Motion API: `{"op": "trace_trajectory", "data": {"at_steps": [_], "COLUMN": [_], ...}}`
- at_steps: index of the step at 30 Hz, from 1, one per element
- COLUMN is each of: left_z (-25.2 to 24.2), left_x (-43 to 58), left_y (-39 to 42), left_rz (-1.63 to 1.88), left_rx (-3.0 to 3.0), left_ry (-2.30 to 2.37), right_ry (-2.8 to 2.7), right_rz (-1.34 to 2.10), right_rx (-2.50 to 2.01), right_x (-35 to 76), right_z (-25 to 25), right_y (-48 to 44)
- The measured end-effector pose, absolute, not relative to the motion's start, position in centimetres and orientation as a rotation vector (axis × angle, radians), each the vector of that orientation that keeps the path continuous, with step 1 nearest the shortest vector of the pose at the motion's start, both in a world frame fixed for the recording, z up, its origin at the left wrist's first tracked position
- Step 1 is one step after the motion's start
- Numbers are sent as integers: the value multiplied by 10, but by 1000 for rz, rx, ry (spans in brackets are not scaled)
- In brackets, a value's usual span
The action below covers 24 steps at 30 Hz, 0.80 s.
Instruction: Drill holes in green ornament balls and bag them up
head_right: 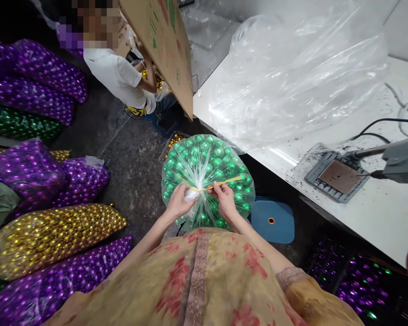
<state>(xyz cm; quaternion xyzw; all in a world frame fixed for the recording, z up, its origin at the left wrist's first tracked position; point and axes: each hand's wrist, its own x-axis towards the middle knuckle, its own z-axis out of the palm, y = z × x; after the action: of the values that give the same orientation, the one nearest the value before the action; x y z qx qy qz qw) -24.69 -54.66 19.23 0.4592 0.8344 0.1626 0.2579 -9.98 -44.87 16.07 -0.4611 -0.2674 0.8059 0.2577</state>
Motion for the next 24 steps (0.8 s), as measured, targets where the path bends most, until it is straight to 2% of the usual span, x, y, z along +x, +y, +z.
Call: {"op": "trace_trajectory", "data": {"at_steps": [3, 6, 8, 10, 14, 24], "left_z": [187, 182, 182, 182, 180, 173], "left_x": [-239, -230, -226, -224, -224, -228], "left_y": [-553, -556, -558, -559, -561, -558], "left_rz": [572, 635, 668, 706, 829, 1044], "left_rx": [1035, 928, 903, 887, 836, 736], "left_ry": [2314, 2355, 2351, 2328, 2244, 1964], "right_ry": [-850, -1179, -1452, -1726, -2072, -2188], "right_rz": [2031, 1624, 1304, 1135, 1378, 1482], "right_rx": [-1413, -1525, -1479, -1284, -824, -879], "right_x": [-91, -76, -67, -64, -79, -99], "right_z": [156, 163, 172, 180, 175, 139], "right_y": [-438, -422, -416, -418, -445, -461]}}
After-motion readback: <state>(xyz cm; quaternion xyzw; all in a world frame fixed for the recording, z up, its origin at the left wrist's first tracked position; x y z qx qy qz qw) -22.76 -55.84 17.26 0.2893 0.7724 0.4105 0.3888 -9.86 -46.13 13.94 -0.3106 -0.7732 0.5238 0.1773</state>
